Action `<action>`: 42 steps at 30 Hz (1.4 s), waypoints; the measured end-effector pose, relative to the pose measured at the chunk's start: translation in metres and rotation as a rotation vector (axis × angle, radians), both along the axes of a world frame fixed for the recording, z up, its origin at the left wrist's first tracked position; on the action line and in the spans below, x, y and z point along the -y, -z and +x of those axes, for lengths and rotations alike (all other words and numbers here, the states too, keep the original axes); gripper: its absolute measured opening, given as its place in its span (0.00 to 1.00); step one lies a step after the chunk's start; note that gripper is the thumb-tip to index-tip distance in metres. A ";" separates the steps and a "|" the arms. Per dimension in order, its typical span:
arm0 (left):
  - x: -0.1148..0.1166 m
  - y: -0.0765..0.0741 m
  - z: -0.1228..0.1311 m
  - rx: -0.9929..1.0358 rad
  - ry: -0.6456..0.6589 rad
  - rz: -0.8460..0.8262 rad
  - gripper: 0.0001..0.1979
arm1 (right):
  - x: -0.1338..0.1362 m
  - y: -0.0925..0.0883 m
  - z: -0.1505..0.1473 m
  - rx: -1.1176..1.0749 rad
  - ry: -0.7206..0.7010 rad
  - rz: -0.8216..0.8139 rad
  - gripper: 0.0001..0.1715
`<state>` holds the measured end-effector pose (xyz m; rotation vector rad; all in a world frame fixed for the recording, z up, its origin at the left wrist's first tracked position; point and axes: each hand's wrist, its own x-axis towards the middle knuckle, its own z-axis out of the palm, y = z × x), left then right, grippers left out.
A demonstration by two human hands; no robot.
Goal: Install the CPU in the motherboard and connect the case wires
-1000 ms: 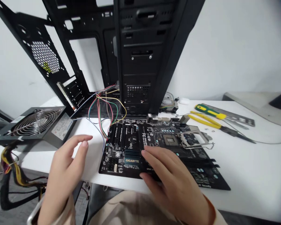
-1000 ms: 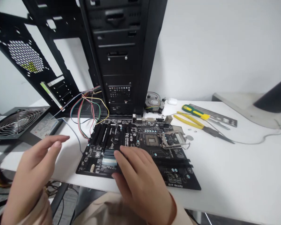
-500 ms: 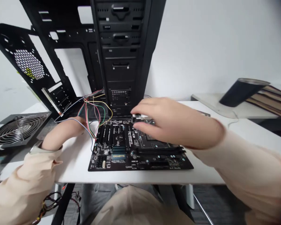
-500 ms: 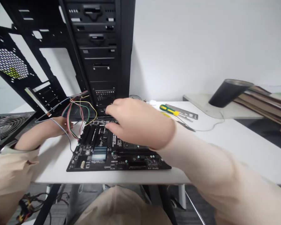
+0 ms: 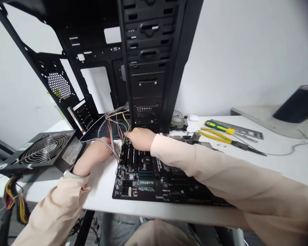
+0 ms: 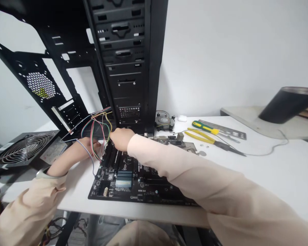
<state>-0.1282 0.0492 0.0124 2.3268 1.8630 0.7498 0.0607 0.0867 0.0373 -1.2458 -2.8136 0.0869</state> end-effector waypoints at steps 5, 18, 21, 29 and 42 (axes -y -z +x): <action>0.001 -0.001 0.011 -0.131 -0.029 -0.120 0.15 | -0.014 0.016 -0.013 -0.237 -0.062 -0.008 0.20; -0.018 0.012 0.020 -0.027 -0.127 -0.093 0.13 | -0.026 0.051 -0.025 -0.628 -0.037 -0.077 0.14; -0.023 0.018 0.020 -0.007 -0.160 -0.077 0.13 | -0.025 0.051 -0.026 -0.613 -0.018 -0.027 0.13; -0.021 0.027 0.019 0.070 -0.073 -0.018 0.08 | -0.022 0.052 -0.027 -0.494 -0.010 0.053 0.11; -0.020 0.034 0.015 0.067 0.085 -0.006 0.13 | -0.020 0.047 -0.029 -0.404 -0.021 0.063 0.10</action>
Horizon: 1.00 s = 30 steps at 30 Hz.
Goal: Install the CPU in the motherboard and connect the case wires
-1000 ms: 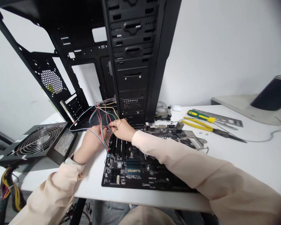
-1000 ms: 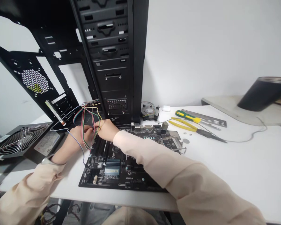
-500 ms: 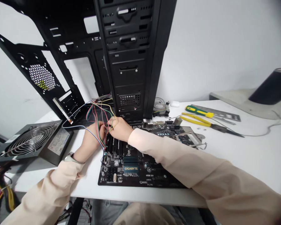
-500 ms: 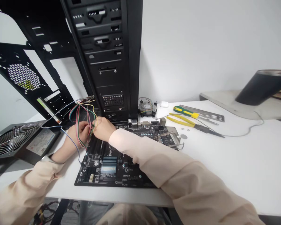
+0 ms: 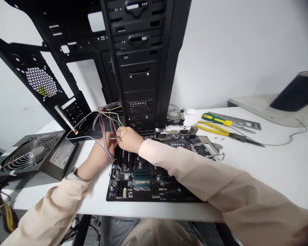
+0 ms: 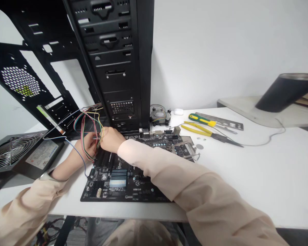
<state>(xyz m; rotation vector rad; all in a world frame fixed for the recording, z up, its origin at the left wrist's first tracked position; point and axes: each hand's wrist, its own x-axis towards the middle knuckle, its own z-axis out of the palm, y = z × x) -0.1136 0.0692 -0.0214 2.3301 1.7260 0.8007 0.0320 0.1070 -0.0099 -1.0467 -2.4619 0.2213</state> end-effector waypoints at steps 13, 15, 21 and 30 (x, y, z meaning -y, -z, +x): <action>0.003 -0.002 -0.002 -0.029 0.088 -0.048 0.11 | -0.006 0.004 -0.001 -0.056 0.039 -0.035 0.08; 0.004 -0.002 -0.002 -0.024 0.101 -0.049 0.13 | -0.008 0.006 -0.002 -0.067 0.048 -0.037 0.08; 0.005 -0.002 -0.001 -0.029 0.108 -0.047 0.14 | -0.004 0.004 0.000 -0.044 0.003 -0.020 0.08; 0.003 -0.003 -0.001 -0.048 0.090 -0.051 0.14 | -0.004 0.002 0.001 -0.025 0.020 -0.021 0.08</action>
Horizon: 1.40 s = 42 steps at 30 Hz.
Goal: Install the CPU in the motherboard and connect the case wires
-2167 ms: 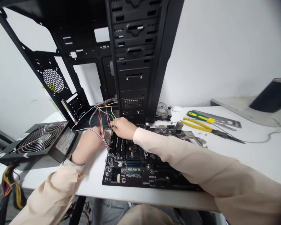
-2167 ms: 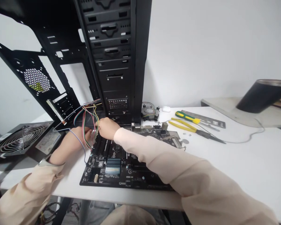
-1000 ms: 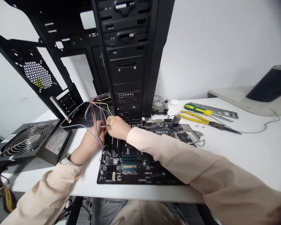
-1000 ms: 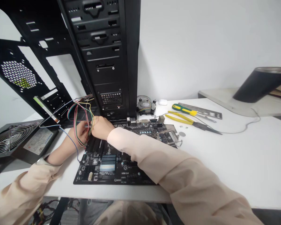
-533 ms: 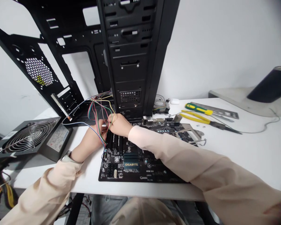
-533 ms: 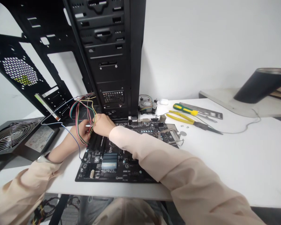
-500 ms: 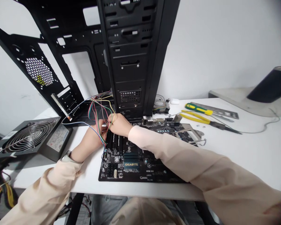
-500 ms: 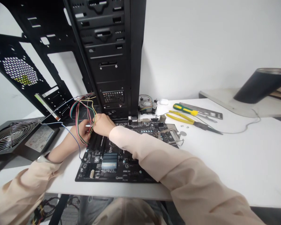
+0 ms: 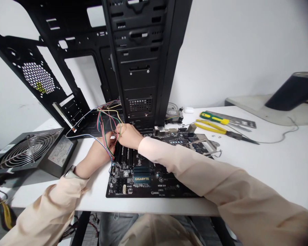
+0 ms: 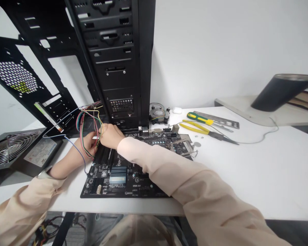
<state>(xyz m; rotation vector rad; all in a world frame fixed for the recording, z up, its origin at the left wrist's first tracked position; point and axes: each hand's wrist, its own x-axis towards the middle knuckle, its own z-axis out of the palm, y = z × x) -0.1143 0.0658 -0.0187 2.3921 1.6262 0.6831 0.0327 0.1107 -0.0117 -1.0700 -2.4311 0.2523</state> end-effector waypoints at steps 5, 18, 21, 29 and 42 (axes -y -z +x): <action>-0.001 0.000 0.001 0.001 -0.001 0.009 0.18 | 0.006 -0.004 0.001 0.009 -0.008 0.002 0.10; 0.000 -0.007 0.005 0.145 -0.065 -0.006 0.08 | 0.000 0.000 0.000 -0.110 0.020 0.019 0.12; 0.004 -0.012 0.005 0.238 -0.114 -0.014 0.05 | 0.002 -0.003 0.002 -0.124 0.023 0.001 0.12; 0.008 -0.013 0.006 0.743 -0.213 -0.276 0.23 | -0.002 0.001 0.003 -0.179 0.017 -0.047 0.14; -0.004 -0.013 0.001 1.129 -0.286 -0.430 0.28 | -0.004 0.008 0.004 -0.158 -0.133 -0.032 0.13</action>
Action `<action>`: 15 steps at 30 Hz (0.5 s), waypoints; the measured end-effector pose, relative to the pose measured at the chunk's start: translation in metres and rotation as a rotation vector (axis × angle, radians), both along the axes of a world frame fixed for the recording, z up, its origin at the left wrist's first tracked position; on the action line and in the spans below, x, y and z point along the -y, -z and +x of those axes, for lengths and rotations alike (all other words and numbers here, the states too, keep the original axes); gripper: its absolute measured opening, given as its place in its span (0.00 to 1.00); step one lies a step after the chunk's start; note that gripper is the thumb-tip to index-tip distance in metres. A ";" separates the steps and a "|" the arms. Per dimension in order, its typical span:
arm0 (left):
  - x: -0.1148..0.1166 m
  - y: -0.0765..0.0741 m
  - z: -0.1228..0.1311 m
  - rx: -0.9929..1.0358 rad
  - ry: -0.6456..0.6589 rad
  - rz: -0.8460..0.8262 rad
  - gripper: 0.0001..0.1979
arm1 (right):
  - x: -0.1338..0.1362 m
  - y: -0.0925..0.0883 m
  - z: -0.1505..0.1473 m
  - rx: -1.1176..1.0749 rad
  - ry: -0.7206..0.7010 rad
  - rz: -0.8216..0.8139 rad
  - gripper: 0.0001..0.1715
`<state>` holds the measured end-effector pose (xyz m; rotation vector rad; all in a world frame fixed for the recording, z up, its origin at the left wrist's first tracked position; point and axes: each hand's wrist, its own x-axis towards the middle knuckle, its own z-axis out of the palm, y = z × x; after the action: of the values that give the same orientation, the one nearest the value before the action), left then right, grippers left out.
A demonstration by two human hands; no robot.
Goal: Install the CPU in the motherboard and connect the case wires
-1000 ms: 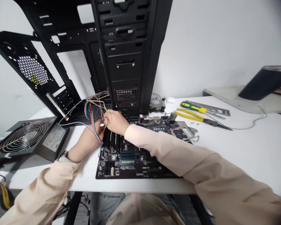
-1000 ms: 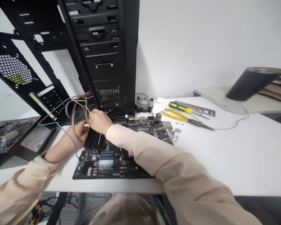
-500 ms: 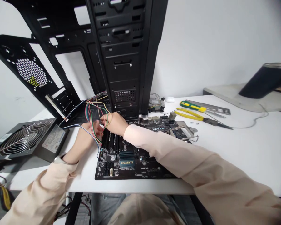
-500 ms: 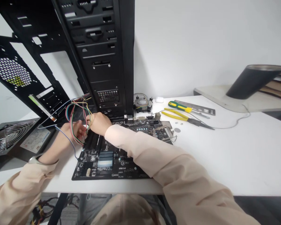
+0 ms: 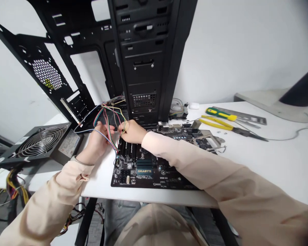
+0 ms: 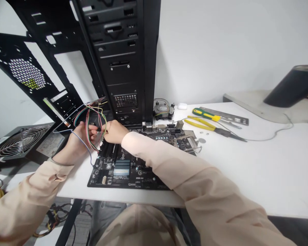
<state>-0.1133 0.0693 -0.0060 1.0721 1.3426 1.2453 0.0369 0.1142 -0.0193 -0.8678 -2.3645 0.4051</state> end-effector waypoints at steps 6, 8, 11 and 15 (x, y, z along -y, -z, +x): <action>0.002 -0.004 0.009 0.056 -0.019 0.083 0.27 | 0.003 -0.002 -0.002 0.057 -0.010 0.045 0.12; 0.003 -0.003 0.013 0.069 -0.017 0.084 0.23 | 0.006 -0.005 -0.001 0.090 -0.005 0.059 0.11; 0.004 -0.002 0.017 0.076 -0.003 0.064 0.17 | 0.009 -0.008 0.000 0.141 -0.004 0.072 0.11; 0.004 -0.001 0.020 0.093 -0.008 0.040 0.17 | 0.011 -0.009 0.000 0.174 -0.008 0.086 0.12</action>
<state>-0.0938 0.0657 -0.0054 1.0242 1.2573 1.3173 0.0372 0.1030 -0.0099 -0.8856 -2.5243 0.2365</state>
